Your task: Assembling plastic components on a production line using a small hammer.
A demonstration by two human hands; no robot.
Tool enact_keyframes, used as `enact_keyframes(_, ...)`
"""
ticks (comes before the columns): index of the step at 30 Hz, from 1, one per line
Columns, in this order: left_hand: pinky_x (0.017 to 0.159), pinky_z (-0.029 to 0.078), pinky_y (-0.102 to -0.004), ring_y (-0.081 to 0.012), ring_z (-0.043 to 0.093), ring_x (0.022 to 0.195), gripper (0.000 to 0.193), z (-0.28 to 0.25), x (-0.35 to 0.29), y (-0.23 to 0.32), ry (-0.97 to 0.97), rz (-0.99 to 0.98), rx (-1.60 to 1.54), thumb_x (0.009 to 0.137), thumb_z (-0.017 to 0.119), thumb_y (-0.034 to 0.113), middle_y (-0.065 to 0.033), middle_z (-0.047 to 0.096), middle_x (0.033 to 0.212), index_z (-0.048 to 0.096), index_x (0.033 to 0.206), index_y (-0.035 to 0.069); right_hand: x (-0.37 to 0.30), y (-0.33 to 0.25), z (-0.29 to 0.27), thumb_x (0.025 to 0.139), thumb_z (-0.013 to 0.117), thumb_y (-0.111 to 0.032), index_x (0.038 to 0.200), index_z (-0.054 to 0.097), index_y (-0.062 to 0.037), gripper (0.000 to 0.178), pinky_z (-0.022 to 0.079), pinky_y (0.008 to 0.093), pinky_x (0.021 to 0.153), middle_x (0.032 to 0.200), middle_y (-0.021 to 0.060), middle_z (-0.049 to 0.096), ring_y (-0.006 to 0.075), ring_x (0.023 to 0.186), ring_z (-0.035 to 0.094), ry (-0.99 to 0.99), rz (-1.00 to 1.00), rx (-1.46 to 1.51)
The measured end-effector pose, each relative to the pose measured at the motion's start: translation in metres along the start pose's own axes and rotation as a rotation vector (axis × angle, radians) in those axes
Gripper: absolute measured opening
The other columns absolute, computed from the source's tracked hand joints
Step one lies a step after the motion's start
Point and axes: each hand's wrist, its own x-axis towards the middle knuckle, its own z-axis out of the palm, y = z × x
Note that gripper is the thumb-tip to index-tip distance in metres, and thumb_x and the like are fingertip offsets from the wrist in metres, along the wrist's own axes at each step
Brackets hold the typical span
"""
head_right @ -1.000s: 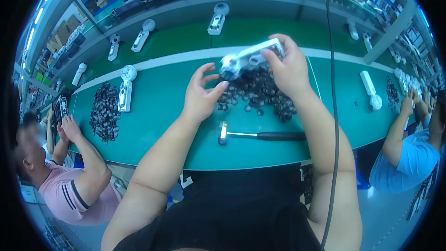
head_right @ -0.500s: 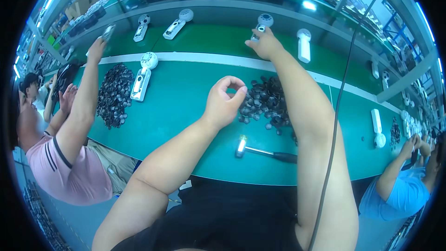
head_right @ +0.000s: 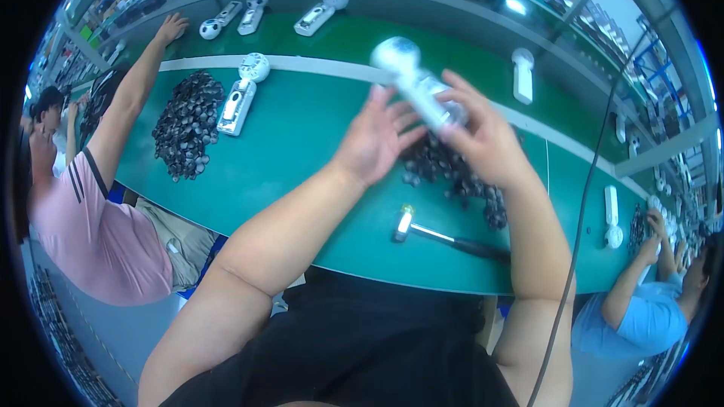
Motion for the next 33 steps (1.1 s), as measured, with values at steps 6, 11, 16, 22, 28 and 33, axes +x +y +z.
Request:
enact_keyframes(6,0.074,0.062,-0.0418,-0.0266,0.073,0.081,0.058,-0.024,0.002,0.013,-0.164,-0.138,0.195,0.099,0.058,0.058,-0.0142,0.069,0.103,0.057,0.122,0.004,-0.058,-0.012,-0.006,0.087,0.071,-0.011,0.109,0.071,-0.0035,0.023,0.051,0.0321,0.091,0.115,0.0124,0.070,0.0238,0.111,0.064,-0.009,0.148,-0.229)
enact_keyframes(11,0.076,0.061,-0.0407,-0.0259,0.072,0.083,0.060,-0.018,0.007,0.013,-0.140,-0.206,0.362,0.098,0.058,0.061,-0.0110,0.069,0.096,0.058,0.120,0.005,-0.057,0.021,0.001,0.088,0.072,-0.013,0.103,0.072,-0.0027,0.018,0.052,0.0365,0.086,0.101,0.0113,0.068,0.0271,0.102,0.064,-0.163,0.116,-0.467)
enact_keyframes(16,0.074,0.061,-0.0365,-0.0232,0.072,0.082,0.058,-0.016,0.009,0.005,-0.108,0.155,0.840,0.095,0.070,0.051,-0.0116,0.067,0.098,0.053,0.122,0.003,-0.063,0.033,0.018,0.087,0.074,-0.016,0.098,0.072,-0.0035,0.016,0.052,0.0390,0.087,0.097,0.0111,0.066,0.0298,0.101,0.063,-0.243,-0.120,-0.598)
enact_keyframes(22,0.073,0.060,-0.0332,-0.0211,0.071,0.080,0.056,-0.015,0.008,-0.001,-0.111,0.315,0.892,0.095,0.074,0.041,-0.0126,0.067,0.102,0.051,0.125,0.001,-0.063,0.046,0.026,0.086,0.072,-0.016,0.093,0.073,-0.0059,0.012,0.052,0.0416,0.089,0.095,0.0093,0.066,0.0299,0.099,0.063,-0.250,-0.306,-0.623)
enact_keyframes(28,0.072,0.061,-0.0349,-0.0222,0.072,0.081,0.049,-0.011,0.000,0.005,-0.160,0.107,0.841,0.095,0.073,0.039,-0.0130,0.067,0.097,0.053,0.121,0.002,-0.065,0.035,0.029,0.088,0.068,-0.016,0.091,0.073,-0.0070,0.010,0.054,0.0429,0.085,0.091,0.0086,0.066,0.0308,0.092,0.066,-0.287,-0.354,-0.846)
enact_keyframes(33,0.070,0.060,-0.0333,-0.0212,0.071,0.079,0.048,-0.010,-0.001,0.002,-0.160,0.038,0.823,0.095,0.073,0.034,-0.0135,0.067,0.100,0.052,0.124,0.000,-0.062,0.035,0.029,0.087,0.067,-0.015,0.090,0.072,-0.0036,0.013,0.056,0.0413,0.078,0.089,0.0102,0.068,0.0303,0.086,0.068,-0.236,-0.297,-0.785)
